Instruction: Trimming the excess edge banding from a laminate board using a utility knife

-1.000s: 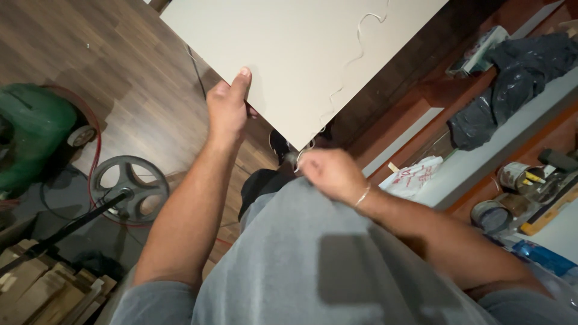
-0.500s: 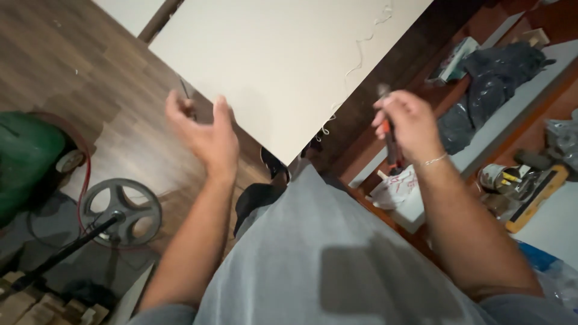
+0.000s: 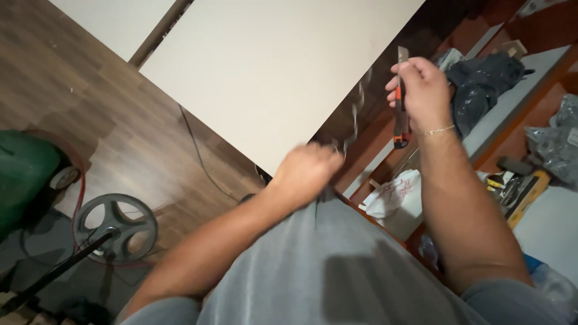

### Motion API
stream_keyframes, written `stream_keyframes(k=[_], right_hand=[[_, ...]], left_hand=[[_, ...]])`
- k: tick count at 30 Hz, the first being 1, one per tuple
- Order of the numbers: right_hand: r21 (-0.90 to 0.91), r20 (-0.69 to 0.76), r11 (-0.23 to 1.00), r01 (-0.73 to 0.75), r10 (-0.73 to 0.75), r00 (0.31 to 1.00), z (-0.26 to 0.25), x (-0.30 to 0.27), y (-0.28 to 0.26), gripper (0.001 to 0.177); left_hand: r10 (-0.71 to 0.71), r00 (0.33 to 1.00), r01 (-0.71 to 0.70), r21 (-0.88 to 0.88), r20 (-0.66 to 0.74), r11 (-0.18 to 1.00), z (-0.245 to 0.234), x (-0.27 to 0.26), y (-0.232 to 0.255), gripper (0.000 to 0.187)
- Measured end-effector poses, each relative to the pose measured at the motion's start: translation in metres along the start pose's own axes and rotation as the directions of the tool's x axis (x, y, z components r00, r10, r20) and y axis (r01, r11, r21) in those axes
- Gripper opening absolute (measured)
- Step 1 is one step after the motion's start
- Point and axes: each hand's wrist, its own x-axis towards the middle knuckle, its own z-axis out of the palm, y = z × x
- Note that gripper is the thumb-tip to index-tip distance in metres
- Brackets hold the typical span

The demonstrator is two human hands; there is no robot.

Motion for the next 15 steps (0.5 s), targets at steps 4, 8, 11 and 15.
stream_keyframes(k=[4,8,11,15], right_hand=[[0.02,0.016,1.0,0.022,-0.022,1.0,-0.01,0.023,0.022,0.02],[0.029,0.066,1.0,0.008,-0.009,0.998,-0.012,0.033,0.035,0.022],[0.093,0.08,0.996,0.014,-0.021,0.997,-0.006,0.036,0.035,0.021],[0.128,0.069,0.991,-0.025,0.016,0.997,0.003,0.04,0.025,0.02]], left_hand=[[-0.163,0.962,0.227,-0.315,0.217,0.922,-0.024,-0.055,0.003,0.025],[-0.346,0.878,0.478,-0.616,0.331,0.626,-0.093,-0.089,-0.014,0.016],[-0.408,0.844,0.529,-0.674,0.349,0.516,-0.165,-0.093,-0.044,0.01],[-0.777,0.629,0.713,-0.384,-0.02,0.587,-0.282,-0.031,-0.103,0.026]])
